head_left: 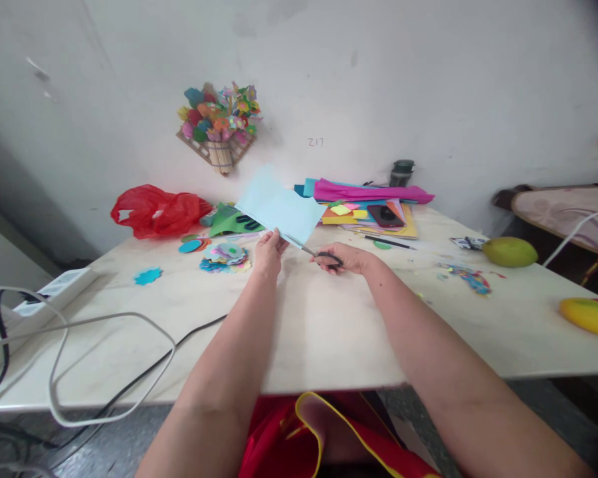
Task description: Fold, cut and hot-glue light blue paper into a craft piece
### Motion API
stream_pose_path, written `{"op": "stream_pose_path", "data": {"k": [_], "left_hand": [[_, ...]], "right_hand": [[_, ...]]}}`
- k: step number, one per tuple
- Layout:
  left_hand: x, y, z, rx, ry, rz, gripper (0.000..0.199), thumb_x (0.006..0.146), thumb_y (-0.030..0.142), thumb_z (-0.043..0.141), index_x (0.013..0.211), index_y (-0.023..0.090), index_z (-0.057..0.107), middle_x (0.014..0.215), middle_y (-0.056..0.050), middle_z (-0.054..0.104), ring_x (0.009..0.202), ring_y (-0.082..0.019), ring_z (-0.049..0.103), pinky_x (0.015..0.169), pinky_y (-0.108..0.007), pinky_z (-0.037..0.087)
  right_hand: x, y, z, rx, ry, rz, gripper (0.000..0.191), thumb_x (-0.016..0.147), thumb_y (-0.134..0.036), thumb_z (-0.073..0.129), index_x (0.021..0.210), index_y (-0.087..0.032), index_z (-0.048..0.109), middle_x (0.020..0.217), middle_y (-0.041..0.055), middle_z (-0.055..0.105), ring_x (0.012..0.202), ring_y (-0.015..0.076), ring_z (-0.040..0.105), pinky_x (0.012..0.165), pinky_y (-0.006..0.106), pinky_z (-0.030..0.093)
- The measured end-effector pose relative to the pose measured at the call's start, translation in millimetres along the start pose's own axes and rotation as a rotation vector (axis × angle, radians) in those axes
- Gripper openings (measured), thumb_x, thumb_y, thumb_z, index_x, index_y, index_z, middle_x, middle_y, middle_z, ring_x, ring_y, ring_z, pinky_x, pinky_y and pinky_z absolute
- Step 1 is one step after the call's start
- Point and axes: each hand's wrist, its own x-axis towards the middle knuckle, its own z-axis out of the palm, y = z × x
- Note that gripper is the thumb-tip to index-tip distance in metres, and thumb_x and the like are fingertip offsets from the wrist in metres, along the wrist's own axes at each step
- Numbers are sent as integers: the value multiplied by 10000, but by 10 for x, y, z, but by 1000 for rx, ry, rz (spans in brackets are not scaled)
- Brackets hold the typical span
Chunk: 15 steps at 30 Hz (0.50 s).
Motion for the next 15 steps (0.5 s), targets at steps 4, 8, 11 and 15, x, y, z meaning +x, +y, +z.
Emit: {"op": "stream_pose_path", "data": {"k": [4, 8, 11, 15], "left_hand": [[15, -11, -12, 17, -8, 4, 201, 655, 247, 695, 675, 165, 513, 637, 31, 608, 616, -84, 591, 677, -231, 476], [14, -14, -20, 8, -18, 3, 234, 633, 257, 712, 656, 165, 498, 636, 33, 606, 614, -83, 589, 672, -228, 478], [-4, -13, -16, 7, -16, -1, 241, 627, 258, 715, 655, 167, 494, 625, 35, 604, 599, -80, 585, 657, -222, 476], [-9, -9, -5, 17, -19, 0, 239, 631, 262, 712, 653, 167, 494, 623, 31, 606, 599, -92, 595, 673, -244, 476]], "right_hand": [[7, 16, -9, 22, 1, -2, 258, 713, -307, 554, 883, -120, 603, 514, -31, 503, 419, 59, 421, 386, 192, 249], [0, -5, 7, 46, 4, 2, 248, 692, -278, 561, 873, -114, 604, 498, -33, 494, 417, 61, 413, 394, 198, 251], [-5, -27, 20, 66, 3, 14, 237, 685, -277, 559, 853, -114, 601, 490, -30, 491, 415, 64, 411, 389, 199, 239], [-25, -40, 13, 70, 14, 27, 225, 678, -278, 561, 827, -113, 600, 475, -34, 484, 402, 61, 399, 378, 199, 221]]}}
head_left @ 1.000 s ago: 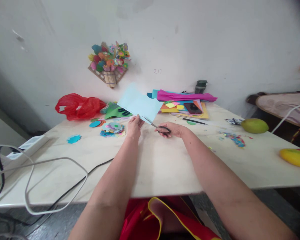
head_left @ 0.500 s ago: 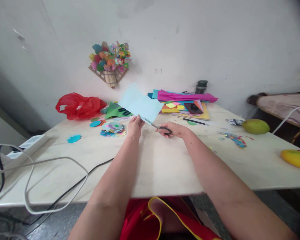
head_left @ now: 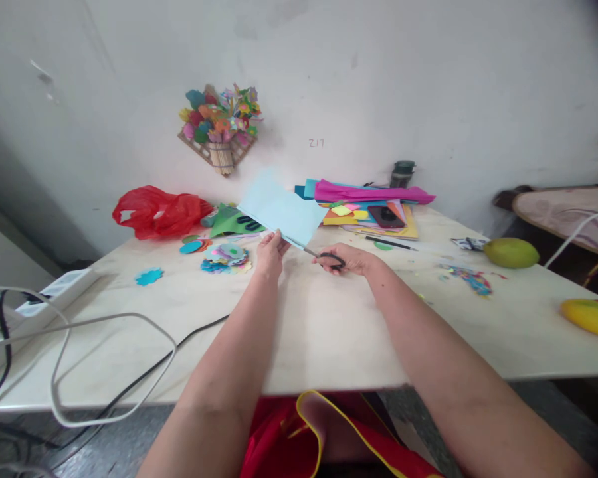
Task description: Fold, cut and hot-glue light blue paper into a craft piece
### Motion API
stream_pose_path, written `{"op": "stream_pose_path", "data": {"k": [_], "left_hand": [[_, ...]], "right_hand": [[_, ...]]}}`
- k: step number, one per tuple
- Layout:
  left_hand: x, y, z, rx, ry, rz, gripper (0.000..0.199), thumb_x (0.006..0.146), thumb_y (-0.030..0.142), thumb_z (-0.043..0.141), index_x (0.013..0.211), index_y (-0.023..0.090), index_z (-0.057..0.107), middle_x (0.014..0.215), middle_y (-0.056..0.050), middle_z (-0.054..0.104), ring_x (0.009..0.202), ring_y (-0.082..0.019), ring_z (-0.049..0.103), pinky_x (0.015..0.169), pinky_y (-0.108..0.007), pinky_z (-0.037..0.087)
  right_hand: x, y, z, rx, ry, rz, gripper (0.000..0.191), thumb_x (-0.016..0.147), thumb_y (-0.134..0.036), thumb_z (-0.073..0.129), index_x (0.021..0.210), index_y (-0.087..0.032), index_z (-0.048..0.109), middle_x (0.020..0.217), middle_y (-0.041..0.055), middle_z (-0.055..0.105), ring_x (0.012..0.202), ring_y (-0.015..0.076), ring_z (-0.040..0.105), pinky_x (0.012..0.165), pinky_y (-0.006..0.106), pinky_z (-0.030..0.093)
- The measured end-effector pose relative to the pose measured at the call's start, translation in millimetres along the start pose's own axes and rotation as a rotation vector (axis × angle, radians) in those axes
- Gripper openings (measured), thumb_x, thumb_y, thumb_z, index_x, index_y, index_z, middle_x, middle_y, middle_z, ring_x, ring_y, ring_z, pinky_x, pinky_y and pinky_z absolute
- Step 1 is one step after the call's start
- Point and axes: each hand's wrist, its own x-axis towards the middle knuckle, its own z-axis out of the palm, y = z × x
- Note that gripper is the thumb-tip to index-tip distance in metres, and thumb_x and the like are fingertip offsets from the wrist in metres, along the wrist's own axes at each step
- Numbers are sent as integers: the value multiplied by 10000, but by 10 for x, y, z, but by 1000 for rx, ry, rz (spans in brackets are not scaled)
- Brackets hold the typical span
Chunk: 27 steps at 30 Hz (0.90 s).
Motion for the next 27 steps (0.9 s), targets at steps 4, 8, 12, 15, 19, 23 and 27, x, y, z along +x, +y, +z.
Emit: {"op": "stream_pose_path", "data": {"k": [4, 8, 12, 15, 19, 23, 27], "left_hand": [[41, 19, -19, -16, 36, 25, 219, 644, 278, 700, 698, 169, 518, 642, 22, 621, 623, -111, 610, 694, -274, 477], [73, 45, -60, -7, 52, 33, 228, 649, 282, 695, 678, 169, 498, 615, 20, 617, 617, -117, 613, 692, -279, 484], [63, 50, -69, 9, 36, 26, 256, 638, 296, 702, 681, 169, 483, 598, 17, 618, 587, -109, 610, 667, -266, 496], [50, 42, -59, 19, 33, 27, 276, 626, 310, 708, 684, 174, 476, 607, 15, 623, 582, -109, 610, 661, -265, 496], [45, 27, -51, 39, 39, 30, 261, 645, 319, 689, 694, 177, 476, 625, 18, 617, 570, -107, 607, 675, -277, 486], [43, 13, -46, 50, 42, 39, 259, 649, 326, 681, 703, 179, 474, 621, 27, 606, 570, -107, 605, 681, -278, 479], [39, -1, -38, 45, 45, 51, 296, 622, 342, 696, 699, 179, 461, 606, 30, 604, 554, -104, 599, 663, -272, 480]], "right_hand": [[-49, 6, -38, -13, -4, 4, 236, 685, -264, 568, 852, -101, 603, 480, -33, 494, 403, 58, 405, 379, 197, 220], [-98, 4, -70, 4, -8, 48, 243, 684, -264, 585, 867, -104, 601, 479, -39, 493, 388, 52, 392, 367, 197, 205], [-113, 2, -85, 41, -17, 74, 239, 674, -254, 587, 858, -101, 599, 480, -36, 499, 381, 51, 400, 356, 192, 216], [-109, 15, -96, 50, -16, 86, 247, 666, -262, 591, 856, -105, 596, 498, -33, 512, 376, 46, 403, 343, 184, 211], [-106, 24, -96, 23, -19, 84, 265, 676, -298, 597, 862, -111, 591, 490, -35, 503, 364, 46, 402, 326, 180, 178], [-100, 18, -79, 2, 3, 98, 229, 694, -279, 590, 848, -110, 584, 493, -30, 513, 365, 42, 408, 325, 175, 174], [-76, 41, -76, 7, -6, 90, 215, 700, -266, 591, 853, -115, 578, 496, -29, 519, 368, 42, 415, 325, 173, 169]]}}
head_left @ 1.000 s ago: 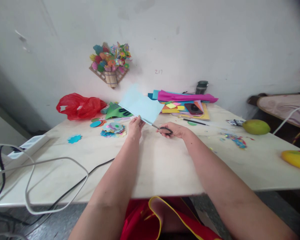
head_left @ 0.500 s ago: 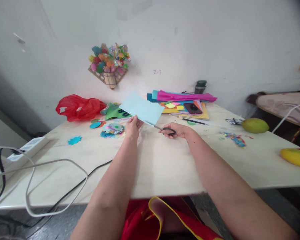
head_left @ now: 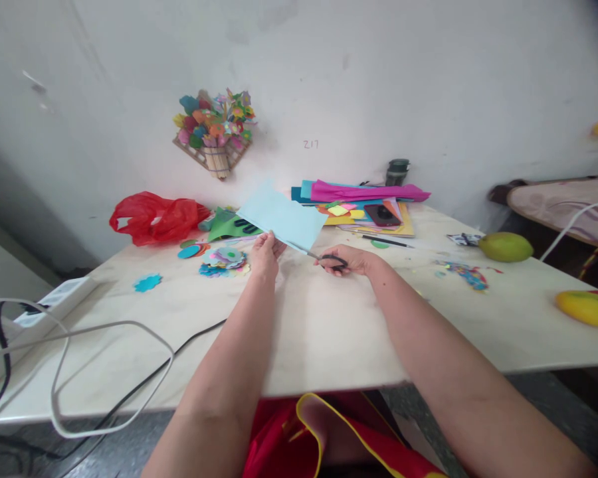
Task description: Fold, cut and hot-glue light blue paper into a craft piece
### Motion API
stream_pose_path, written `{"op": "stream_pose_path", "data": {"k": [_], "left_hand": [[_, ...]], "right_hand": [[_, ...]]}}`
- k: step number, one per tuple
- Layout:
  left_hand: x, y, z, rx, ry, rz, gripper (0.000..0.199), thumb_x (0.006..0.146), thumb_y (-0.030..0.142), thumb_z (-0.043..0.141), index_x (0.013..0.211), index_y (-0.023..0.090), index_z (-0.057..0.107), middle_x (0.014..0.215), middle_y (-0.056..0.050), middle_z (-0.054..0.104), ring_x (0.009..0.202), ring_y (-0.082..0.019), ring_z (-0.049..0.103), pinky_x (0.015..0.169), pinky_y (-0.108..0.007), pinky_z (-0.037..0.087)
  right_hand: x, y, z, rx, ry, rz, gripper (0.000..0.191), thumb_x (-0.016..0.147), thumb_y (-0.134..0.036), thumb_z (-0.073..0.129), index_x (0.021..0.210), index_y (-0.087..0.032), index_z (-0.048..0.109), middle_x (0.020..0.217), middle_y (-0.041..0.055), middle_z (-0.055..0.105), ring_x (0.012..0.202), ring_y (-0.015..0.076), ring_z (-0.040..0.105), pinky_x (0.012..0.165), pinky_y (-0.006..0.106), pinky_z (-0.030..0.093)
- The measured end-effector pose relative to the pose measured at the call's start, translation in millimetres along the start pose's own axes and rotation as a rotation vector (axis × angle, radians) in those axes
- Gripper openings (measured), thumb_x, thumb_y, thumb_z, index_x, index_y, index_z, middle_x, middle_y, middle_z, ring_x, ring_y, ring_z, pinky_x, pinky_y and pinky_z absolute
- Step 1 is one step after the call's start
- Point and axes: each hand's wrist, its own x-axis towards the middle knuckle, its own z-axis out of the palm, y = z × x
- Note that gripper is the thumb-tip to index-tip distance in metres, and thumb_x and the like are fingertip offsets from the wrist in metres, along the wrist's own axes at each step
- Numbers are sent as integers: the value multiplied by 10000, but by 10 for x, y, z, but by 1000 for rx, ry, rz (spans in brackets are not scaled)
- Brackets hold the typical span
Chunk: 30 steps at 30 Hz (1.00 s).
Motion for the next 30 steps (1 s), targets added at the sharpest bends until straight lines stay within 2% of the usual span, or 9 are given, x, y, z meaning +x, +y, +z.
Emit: {"op": "stream_pose_path", "data": {"k": [10, 15, 22, 30], "left_hand": [[22, -20, -17, 11, -11, 14, 317, 594, 357, 712, 691, 180, 469, 581, 36, 601, 538, -107, 594, 620, -261, 483], [25, -4, -7, 8, 7, 3, 310, 607, 361, 705, 692, 174, 472, 605, 22, 608, 549, -108, 596, 643, -272, 479], [21, 9, -5, 10, 27, -4, 295, 622, 360, 695, 684, 174, 474, 600, 19, 601, 559, -113, 597, 664, -282, 476], [18, 11, -2, -18, 25, -14, 295, 603, 349, 708, 686, 174, 485, 603, 18, 606, 575, -119, 605, 658, -280, 479]], "right_hand": [[11, -6, 19, -29, 28, -9, 206, 687, -281, 601, 813, -121, 572, 475, -40, 490, 366, 42, 388, 351, 186, 187], [3, -29, 38, 0, 42, -34, 166, 679, -257, 585, 778, -124, 576, 454, -48, 452, 381, 55, 385, 384, 205, 232], [20, -14, 33, 44, 30, -92, 149, 655, -207, 558, 768, -116, 586, 429, -60, 382, 401, 64, 368, 406, 218, 227], [10, -29, 35, 25, 34, -95, 153, 636, -188, 555, 766, -116, 590, 462, -55, 416, 397, 53, 354, 402, 220, 206]]}}
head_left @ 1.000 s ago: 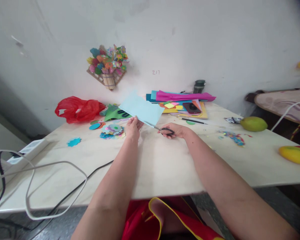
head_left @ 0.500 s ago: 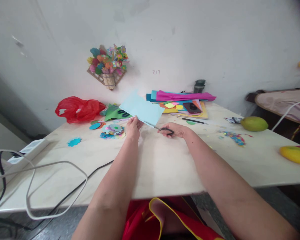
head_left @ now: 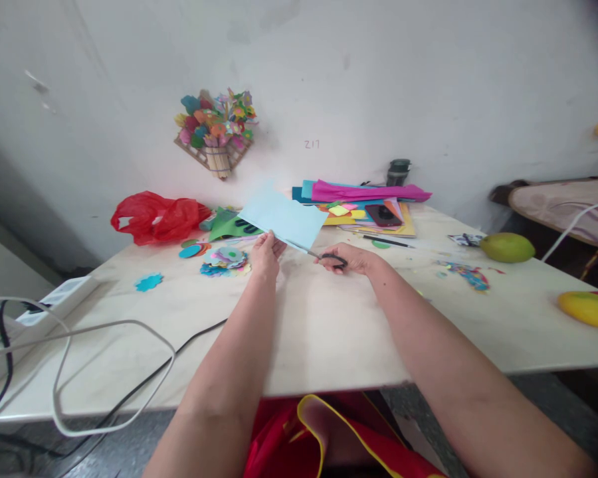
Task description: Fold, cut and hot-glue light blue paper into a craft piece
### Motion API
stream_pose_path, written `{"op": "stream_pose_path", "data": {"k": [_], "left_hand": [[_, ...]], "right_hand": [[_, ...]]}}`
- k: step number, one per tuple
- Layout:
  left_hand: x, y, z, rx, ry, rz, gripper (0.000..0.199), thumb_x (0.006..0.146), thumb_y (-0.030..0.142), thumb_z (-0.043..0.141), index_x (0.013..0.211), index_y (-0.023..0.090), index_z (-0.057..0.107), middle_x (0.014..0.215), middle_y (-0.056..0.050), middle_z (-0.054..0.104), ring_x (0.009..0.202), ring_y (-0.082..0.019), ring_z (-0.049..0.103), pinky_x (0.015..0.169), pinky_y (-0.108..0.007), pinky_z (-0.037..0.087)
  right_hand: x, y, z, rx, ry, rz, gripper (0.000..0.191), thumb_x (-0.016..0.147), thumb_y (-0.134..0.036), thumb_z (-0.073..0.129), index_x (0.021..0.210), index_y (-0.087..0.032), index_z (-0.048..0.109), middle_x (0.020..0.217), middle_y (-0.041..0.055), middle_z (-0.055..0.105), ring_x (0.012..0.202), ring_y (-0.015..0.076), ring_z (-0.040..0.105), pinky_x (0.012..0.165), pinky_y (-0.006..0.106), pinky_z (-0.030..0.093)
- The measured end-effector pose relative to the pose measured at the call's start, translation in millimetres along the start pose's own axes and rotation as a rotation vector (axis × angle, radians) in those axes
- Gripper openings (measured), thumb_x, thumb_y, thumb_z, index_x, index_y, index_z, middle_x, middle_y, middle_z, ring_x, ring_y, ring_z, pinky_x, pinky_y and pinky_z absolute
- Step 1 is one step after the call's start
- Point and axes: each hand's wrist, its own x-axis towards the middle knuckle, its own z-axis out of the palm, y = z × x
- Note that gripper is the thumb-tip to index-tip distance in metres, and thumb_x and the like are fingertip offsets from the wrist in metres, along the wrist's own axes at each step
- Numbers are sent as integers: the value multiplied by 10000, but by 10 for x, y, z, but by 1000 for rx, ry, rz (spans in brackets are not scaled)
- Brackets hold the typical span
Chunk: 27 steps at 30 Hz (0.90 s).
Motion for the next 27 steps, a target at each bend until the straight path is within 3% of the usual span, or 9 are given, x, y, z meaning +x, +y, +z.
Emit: {"op": "stream_pose_path", "data": {"k": [12, 27], "left_hand": [[10, 8, -14, -1, -5, -5, 303, 584, 348, 725, 687, 172, 500, 612, 11, 616, 592, -128, 608, 665, -288, 484], [18, 5, -25, 9, -21, -3, 297, 603, 337, 716, 697, 179, 483, 602, 27, 603, 588, -126, 610, 668, -298, 485]], "right_hand": [[3, 22, -34, 26, -23, -20, 204, 632, -270, 622, 761, -116, 586, 423, -77, 367, 400, 58, 354, 406, 225, 224], [-11, 16, -60, -52, 4, -6, 290, 612, -293, 646, 820, -94, 610, 470, -63, 427, 399, 43, 335, 403, 218, 210]]}}
